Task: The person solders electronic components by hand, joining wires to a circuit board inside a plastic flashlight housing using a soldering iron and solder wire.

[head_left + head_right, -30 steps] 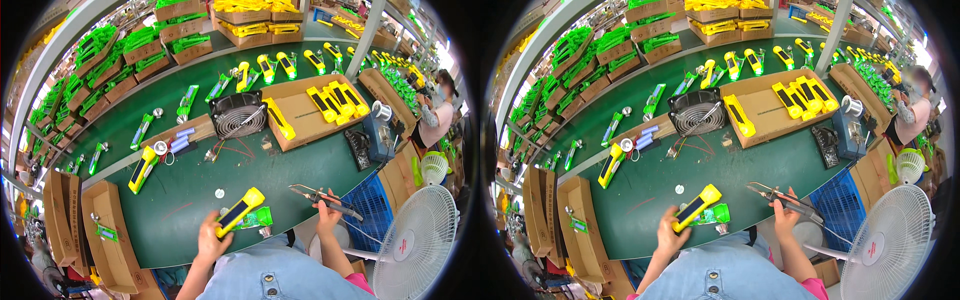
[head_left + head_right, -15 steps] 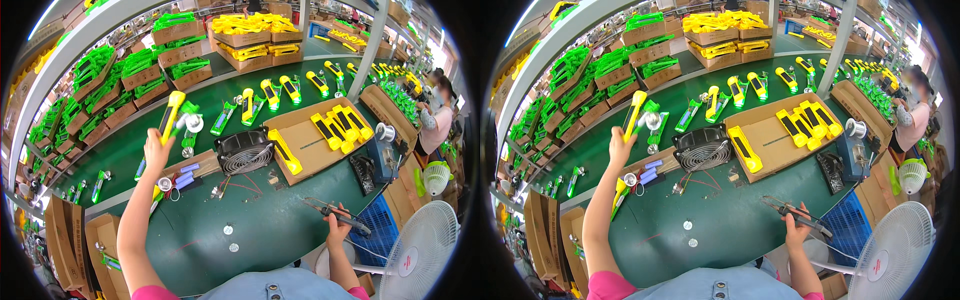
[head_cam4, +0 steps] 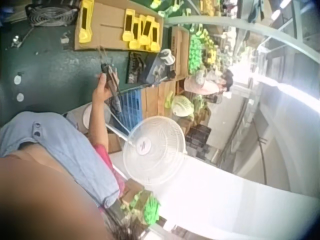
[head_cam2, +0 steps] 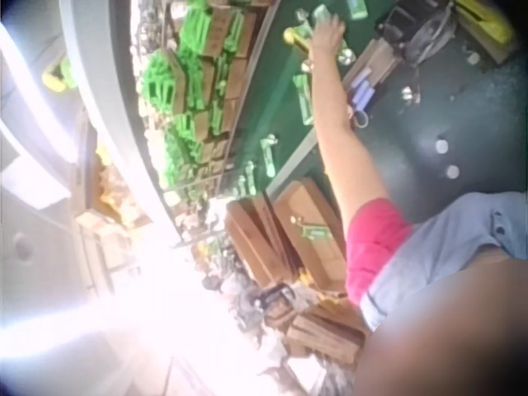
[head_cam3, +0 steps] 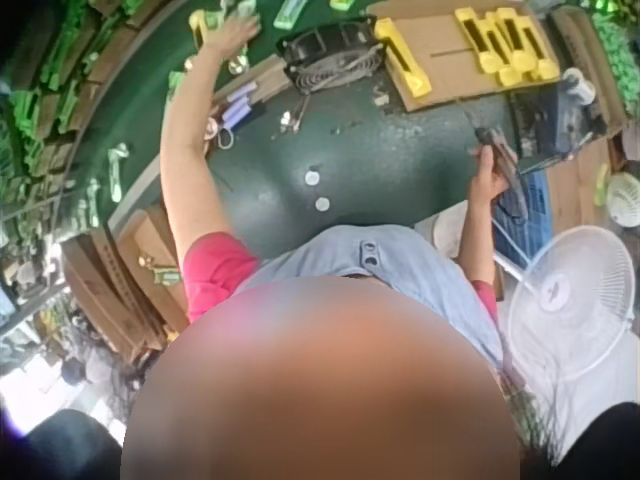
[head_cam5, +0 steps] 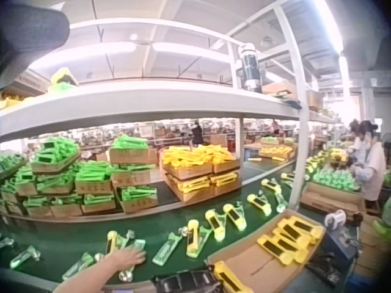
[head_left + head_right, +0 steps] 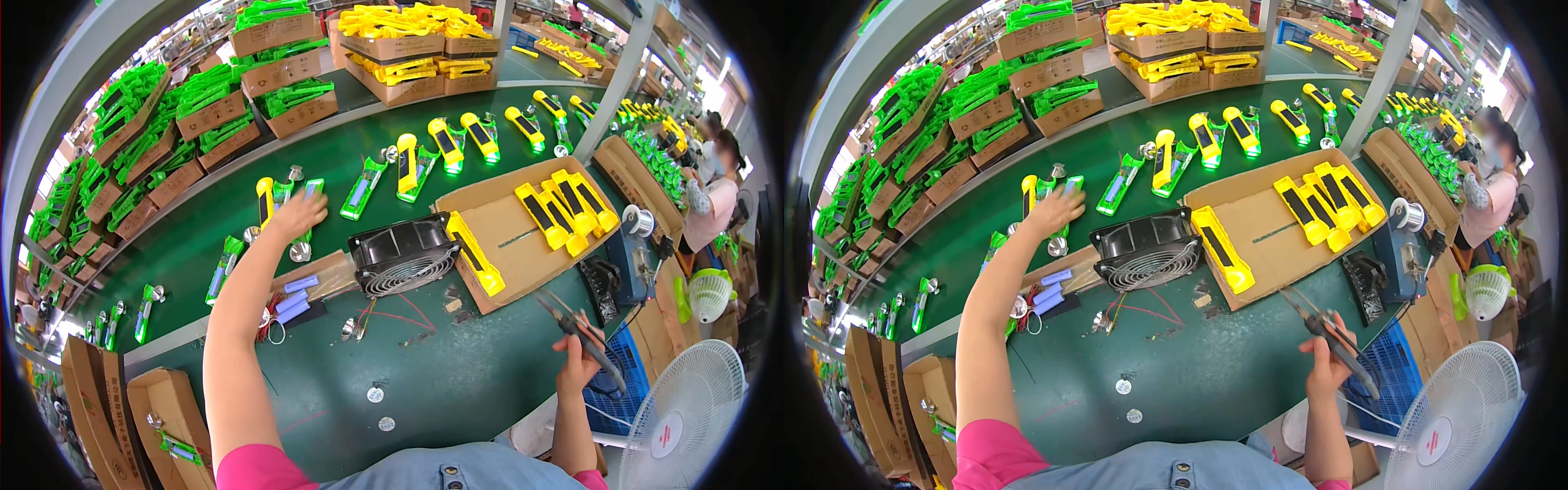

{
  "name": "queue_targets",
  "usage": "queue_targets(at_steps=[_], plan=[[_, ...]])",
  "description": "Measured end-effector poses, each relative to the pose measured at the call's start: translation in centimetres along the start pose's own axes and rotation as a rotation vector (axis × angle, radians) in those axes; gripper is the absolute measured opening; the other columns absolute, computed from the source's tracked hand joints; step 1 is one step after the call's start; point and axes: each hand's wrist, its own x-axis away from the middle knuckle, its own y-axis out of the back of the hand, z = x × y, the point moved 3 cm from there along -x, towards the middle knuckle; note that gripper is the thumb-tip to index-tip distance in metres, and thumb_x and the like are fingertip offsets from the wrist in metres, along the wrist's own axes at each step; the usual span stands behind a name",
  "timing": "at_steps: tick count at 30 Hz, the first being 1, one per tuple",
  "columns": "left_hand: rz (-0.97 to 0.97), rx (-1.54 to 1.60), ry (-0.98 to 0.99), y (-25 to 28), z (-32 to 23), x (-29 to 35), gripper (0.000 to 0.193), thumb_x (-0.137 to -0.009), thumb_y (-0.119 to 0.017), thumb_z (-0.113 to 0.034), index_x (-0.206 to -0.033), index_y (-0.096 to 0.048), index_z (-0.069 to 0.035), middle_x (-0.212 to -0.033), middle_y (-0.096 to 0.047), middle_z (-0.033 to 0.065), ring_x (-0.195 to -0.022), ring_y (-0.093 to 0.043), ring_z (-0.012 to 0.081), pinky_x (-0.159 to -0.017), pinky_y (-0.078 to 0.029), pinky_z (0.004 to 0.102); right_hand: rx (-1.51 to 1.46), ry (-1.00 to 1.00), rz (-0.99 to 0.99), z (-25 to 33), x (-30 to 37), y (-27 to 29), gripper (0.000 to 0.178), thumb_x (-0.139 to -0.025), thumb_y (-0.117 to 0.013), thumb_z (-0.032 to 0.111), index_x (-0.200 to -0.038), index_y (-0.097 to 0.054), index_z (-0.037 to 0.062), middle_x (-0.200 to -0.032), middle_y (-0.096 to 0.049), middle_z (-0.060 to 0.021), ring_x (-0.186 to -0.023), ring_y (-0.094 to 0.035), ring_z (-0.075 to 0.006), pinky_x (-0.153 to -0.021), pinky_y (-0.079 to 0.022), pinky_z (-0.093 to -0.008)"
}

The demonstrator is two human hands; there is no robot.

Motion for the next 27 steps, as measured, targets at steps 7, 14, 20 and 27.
queue_targets(at_steps=[7,14,20,27], plan=[[0.093,0.259,-0.105,3.9,-0.2,0.0,0.024,-0.069,-0.059,-0.008,-0.091,-0.051,-0.005,-0.098,-0.058,0.0112,-0.103,-0.052,0.026,-0.098,-0.033,0.0428,0.179,-0.132,0.433,-1.4,-6.2,-8.4,0.049,-0.079,-0.06,0.005,-0.121,-0.034,0.0012,-0.115,-0.054,-0.0148,-0.097,-0.058,-0.0211,-0.083,-0.045,-0.0304],[0.132,0.184,0.135,23.8,-0.9,3.2,0.039,-0.058,-0.063,-0.014,-0.09,-0.045,-0.002,-0.07,-0.057,0.0117,-0.07,-0.058,0.0275,-0.08,-0.04,0.038,0.59,-0.253,0.951,-3.2,-9.7,-12.8,0.082,-0.067,-0.07,0.022,-0.128,-0.02,0.0011,-0.113,-0.052,-0.0235,-0.105,-0.052,-0.037,-0.087,-0.042,-0.038],[0.373,0.428,-0.047,32.1,-11.5,10.5,0.034,-0.055,-0.063,-0.015,-0.08,-0.046,-0.002,-0.056,-0.054,0.0099,-0.048,-0.054,0.026,-0.056,-0.04,0.0362,0.636,-0.174,0.823,-3.5,-9.7,-14.8,0.086,-0.061,-0.07,0.021,-0.13,-0.022,0.0001,-0.113,-0.05,-0.0252,-0.107,-0.05,-0.0369,-0.089,-0.041,-0.0358],[0.458,0.676,-0.133,30.3,-27.0,14.3,0.033,-0.057,-0.065,-0.015,-0.082,-0.047,-0.003,-0.057,-0.054,0.0081,-0.051,-0.056,0.0233,-0.057,-0.04,0.0334,0.426,-0.236,0.746,-5.0,-10.6,-14.2,0.084,-0.061,-0.066,0.018,-0.132,-0.024,0.0021,-0.115,-0.048,-0.0194,-0.112,-0.047,-0.0294,-0.092,-0.038,-0.0319]])
